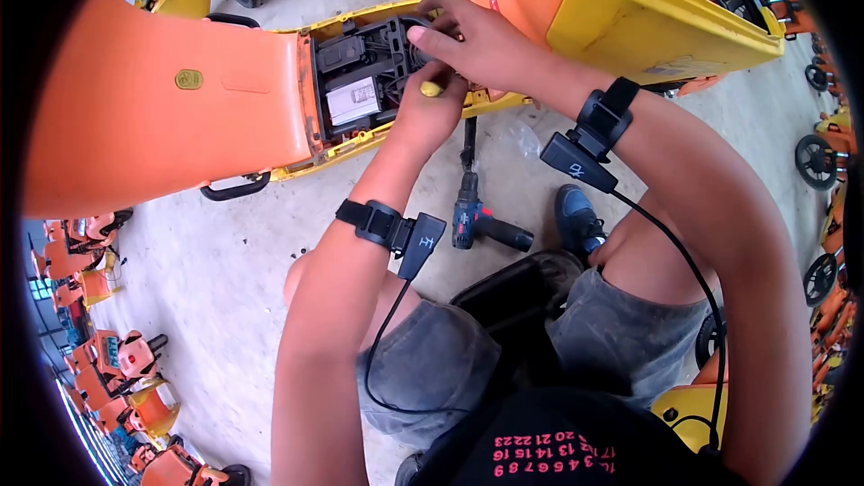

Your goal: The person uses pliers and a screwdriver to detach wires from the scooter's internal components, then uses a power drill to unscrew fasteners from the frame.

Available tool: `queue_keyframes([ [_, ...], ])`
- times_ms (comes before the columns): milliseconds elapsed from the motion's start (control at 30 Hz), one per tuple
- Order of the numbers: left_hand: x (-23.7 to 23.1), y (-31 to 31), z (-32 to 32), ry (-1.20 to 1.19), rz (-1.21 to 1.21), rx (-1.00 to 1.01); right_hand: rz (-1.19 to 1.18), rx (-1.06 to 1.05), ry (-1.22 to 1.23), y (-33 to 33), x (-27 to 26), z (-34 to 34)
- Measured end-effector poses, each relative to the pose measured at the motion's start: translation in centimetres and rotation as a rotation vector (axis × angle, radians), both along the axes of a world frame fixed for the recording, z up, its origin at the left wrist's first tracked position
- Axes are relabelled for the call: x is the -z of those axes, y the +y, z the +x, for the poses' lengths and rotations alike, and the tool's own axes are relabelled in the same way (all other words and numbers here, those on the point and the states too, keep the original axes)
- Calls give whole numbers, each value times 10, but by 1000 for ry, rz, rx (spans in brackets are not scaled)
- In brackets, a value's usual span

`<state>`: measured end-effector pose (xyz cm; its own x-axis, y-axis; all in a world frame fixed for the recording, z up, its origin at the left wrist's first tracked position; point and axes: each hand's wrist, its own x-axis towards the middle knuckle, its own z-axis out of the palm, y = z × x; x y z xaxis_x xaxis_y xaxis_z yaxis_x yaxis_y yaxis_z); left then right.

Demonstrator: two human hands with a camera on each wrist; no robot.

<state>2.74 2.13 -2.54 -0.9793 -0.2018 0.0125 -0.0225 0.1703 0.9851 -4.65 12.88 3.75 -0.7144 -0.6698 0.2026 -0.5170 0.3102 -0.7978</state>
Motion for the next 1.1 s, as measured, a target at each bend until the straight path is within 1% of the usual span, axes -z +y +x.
queue_keyframes([
  [33,0,-3,-3,1,-5,5,-22,16,4,1,-1,-2],
  [100,2,-13,-10,-10,-71,204,-44,35,6,5,1,-3],
  [133,3,-15,-11,0,-40,282,-59,21,-18,8,-1,2],
  [200,4,-20,-10,17,-79,321,-75,16,-41,10,1,1],
  [233,5,-22,-9,34,-115,351,-68,-32,-21,8,6,0],
  [267,5,-24,-11,56,-84,384,-59,-82,-5,6,11,-1],
  [300,9,-28,-10,53,-83,393,-59,-73,-7,6,16,-1],
  [367,13,-35,-8,7,-152,425,-96,-134,-34,6,19,7],
  [400,18,-37,-3,43,-185,407,-82,-155,19,2,21,11],
  [433,23,-40,-1,33,-184,410,-85,-152,9,-1,23,17],
  [500,33,-48,4,104,-239,449,-111,-128,74,-7,27,28],
  [533,33,-46,5,238,-324,403,-125,-141,38,-11,29,28],
  [567,31,-42,5,230,-318,392,-120,-153,29,-13,30,26],
  [633,26,-39,1,135,-168,304,-201,-173,-38,-17,31,16],
  [667,21,-41,-3,56,-156,317,-257,-219,-14,-22,31,9],
  [700,17,-42,-7,-26,-140,333,-225,-242,-187,-19,31,4],
  [767,22,-42,-9,39,-163,290,-156,-294,-147,-11,24,1],
  [800,23,-43,-8,49,-148,309,-195,-231,-153,-13,26,2],
  [833,15,-42,-7,60,-133,332,-188,-227,-163,-13,23,5],
  [900,16,-38,-7,47,-103,341,-295,-305,-385,-12,12,9],
  [933,17,-35,-7,75,-25,316,-192,-316,-394,-14,12,2],
  [967,17,-33,-7,104,51,289,-192,-316,-395,-13,11,-3],
  [1033,15,-31,-10,119,37,297,-155,-354,-223,-9,9,-11],
  [1067,13,-31,-11,136,24,306,-155,-357,-222,-10,14,-14],
  [1100,14,-31,-12,141,23,303,-231,-330,-40,-12,20,-17],
])
